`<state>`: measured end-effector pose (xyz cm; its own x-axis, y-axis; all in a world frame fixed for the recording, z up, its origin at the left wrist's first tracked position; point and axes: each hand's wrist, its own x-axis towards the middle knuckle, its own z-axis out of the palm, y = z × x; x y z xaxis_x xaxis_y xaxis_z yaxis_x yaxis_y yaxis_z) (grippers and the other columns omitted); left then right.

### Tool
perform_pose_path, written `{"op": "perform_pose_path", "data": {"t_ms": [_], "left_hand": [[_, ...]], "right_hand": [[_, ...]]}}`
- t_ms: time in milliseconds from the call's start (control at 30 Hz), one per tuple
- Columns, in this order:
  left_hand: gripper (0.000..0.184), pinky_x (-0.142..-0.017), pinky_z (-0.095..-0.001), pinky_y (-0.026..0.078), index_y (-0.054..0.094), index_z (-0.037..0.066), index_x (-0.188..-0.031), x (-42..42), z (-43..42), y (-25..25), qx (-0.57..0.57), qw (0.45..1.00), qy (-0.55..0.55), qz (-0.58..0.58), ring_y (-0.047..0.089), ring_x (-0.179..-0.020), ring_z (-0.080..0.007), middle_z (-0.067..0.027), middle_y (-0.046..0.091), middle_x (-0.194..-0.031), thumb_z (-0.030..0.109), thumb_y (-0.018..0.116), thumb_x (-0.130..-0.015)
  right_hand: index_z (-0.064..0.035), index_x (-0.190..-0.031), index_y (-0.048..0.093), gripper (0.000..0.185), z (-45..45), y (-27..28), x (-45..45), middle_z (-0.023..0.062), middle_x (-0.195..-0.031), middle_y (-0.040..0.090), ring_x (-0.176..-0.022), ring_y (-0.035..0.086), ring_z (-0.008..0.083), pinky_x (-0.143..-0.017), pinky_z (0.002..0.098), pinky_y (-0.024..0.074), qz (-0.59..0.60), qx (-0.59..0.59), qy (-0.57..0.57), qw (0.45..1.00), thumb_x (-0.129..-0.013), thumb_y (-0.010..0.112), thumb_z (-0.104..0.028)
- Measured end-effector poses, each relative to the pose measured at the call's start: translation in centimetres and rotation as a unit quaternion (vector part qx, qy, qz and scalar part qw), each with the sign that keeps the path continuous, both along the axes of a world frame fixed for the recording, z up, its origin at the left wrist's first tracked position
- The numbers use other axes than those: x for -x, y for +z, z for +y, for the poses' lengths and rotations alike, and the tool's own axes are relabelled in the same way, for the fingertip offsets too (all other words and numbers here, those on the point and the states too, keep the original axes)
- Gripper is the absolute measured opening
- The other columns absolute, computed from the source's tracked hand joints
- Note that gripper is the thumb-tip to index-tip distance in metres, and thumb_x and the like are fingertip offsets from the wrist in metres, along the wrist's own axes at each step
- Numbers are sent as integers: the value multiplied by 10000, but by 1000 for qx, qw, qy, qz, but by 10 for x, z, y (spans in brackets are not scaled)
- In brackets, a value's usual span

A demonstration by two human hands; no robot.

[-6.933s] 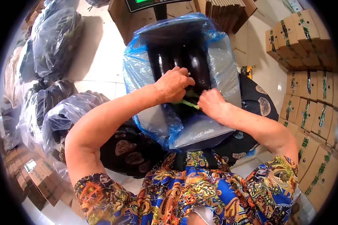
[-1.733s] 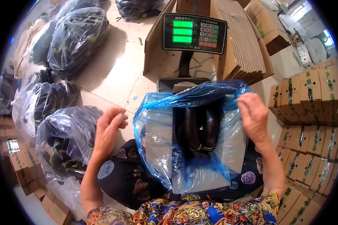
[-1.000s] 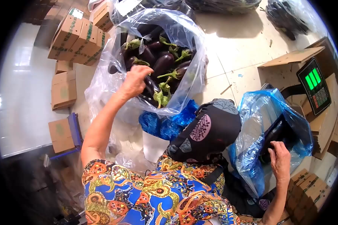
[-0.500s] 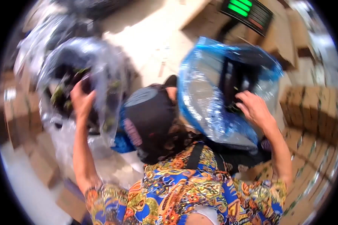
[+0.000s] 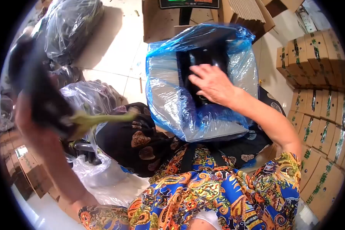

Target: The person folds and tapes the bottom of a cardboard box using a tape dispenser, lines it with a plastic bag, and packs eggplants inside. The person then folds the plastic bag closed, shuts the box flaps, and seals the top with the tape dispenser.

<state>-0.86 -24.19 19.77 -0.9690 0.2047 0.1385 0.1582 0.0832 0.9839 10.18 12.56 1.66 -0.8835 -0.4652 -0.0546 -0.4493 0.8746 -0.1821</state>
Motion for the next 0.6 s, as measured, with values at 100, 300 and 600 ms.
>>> {"op": "perform_pose_path", "data": {"t_ms": [100, 300, 600], "left_hand": [[555, -761, -306, 561, 499, -28, -1299, -6, 85, -16, 57, 992, -75, -78, 662, -808, -196, -151, 630, -1086, 349, 549, -894], [772, -885, -384, 517, 398, 12, -1416, -12, 178, -63, 208, 944, -256, 1, 645, -1005, -314, -252, 618, -1134, 390, 682, -806], [670, -919, -434, 487, 485, 20, -1360, 14, 217, -141, 461, 838, -287, 54, 631, -1011, -436, -329, 623, -1109, 406, 628, -831]], "right_hand": [[-102, -1075, 641, 374, -2, -43, 21, 90, -1261, 550, -1258, 423, 289, -959, 434, 377, 25, -30, 108, 993, -805, 717, -350], [-128, -991, 680, 308, 28, -45, 26, 38, -1104, 606, -1181, 473, 250, -945, 402, 380, 142, -3, 119, 983, -846, 659, -399], [-110, -1073, 673, 309, 23, -25, 29, 72, -1167, 630, -1193, 501, 249, -970, 419, 406, 4, -52, 54, 997, -856, 646, -328]]}}
